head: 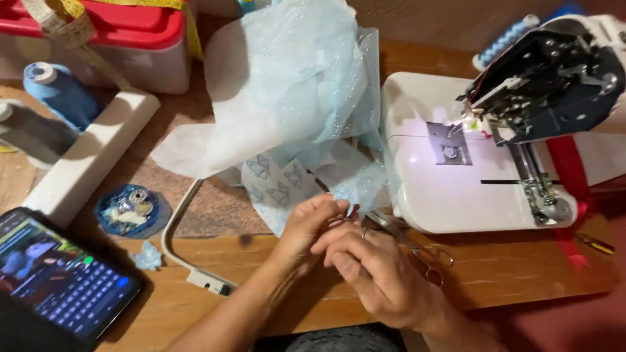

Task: The person uses scissors to cut butterfly shapes from a piece of light blue patterned fabric. They hold the fabric with one hand and carefully trim around the printed outlines with the other, working at a wooden table next to a sewing machine.

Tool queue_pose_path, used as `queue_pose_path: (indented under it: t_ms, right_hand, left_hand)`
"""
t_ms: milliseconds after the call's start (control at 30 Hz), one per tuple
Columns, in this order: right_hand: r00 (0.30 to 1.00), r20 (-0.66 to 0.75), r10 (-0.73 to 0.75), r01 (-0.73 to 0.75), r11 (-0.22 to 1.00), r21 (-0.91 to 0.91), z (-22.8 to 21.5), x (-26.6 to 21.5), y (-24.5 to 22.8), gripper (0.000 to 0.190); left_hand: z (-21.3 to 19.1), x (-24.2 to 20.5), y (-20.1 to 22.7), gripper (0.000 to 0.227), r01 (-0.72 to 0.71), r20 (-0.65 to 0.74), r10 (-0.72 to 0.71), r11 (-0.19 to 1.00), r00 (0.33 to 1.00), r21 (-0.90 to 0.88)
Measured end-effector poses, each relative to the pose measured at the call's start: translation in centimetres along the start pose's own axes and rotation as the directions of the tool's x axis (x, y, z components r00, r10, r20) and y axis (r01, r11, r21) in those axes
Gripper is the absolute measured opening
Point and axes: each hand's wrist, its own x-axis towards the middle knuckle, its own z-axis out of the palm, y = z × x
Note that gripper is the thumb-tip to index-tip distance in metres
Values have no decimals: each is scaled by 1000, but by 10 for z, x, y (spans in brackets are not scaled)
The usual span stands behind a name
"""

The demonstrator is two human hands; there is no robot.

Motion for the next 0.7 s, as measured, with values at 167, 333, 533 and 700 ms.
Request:
queue_pose_path:
  t_ms: [167,333,533,700]
  right_hand:
    - [968,191,-164,191,972,-137,50,34,11,28]
    - [901,429,-64,263,868,-422,135,100,4,60]
    - [832,552,-54,343,832,-436,188,122,14,64]
    - [829,337,-446,508,852,-123,121,68,-27,29]
  left_hand:
    - [-34,17,-23,30,1,-111,7,997,994,76]
    - [-16,14,-2,21,-19,-68,17,999,998,-26]
    - [-23,13,-4,13,-16,29,21,989,999,-147]
    - [-23,18,-10,13,-105,5,106,992,994,-74]
